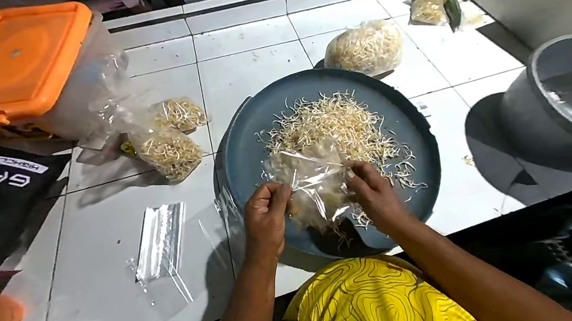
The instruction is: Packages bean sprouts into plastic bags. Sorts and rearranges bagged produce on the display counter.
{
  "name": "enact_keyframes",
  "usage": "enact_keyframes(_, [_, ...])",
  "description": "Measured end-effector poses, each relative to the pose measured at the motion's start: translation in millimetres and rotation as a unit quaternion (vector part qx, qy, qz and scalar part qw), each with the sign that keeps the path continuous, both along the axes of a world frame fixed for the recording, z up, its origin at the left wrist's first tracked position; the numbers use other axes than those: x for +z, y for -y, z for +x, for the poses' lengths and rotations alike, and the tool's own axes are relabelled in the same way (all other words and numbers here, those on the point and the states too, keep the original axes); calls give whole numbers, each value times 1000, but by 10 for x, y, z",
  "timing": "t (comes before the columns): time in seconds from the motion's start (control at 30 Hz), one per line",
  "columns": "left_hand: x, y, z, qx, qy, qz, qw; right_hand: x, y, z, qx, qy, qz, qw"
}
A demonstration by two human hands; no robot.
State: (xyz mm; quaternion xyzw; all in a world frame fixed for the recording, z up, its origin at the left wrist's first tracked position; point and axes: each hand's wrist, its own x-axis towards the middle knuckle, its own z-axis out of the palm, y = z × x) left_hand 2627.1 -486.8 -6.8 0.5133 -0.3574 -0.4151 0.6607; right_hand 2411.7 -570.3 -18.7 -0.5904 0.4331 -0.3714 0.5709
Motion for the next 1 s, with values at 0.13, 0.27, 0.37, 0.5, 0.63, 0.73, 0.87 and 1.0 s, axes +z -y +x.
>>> enact_keyframes(0.13, [34,24,-99,-20,-8,-12,1000,63,-102,89,85,-61,-176,979])
enact_keyframes(0.27, [18,55,-171,-55,15,-31,998,101,-168,220,184,-20,-124,975])
enact_keyframes(0.37, [109,7,-1,-43,22,-35,998,68,-73,101,125,8,-60,990])
enact_keyframes(0.5, [229,-73,324,68,69,34,995,-39,96,-119,-3,107,69,992])
enact_keyframes(0.63, [244,-142,578,130,125,58,982,-59,147,-203,-37,240,223,944])
enact_keyframes(0.73, [230,-198,644,125,149,60,979,-87,142,-244,29,294,277,914])
enact_keyframes(0.87, [232,-252,684,118,203,43,971,-110,171,-276,99,277,279,914])
enact_keyframes(1.0, [298,-353,792,82,269,71,957,-79,169,-240,25,160,228,960])
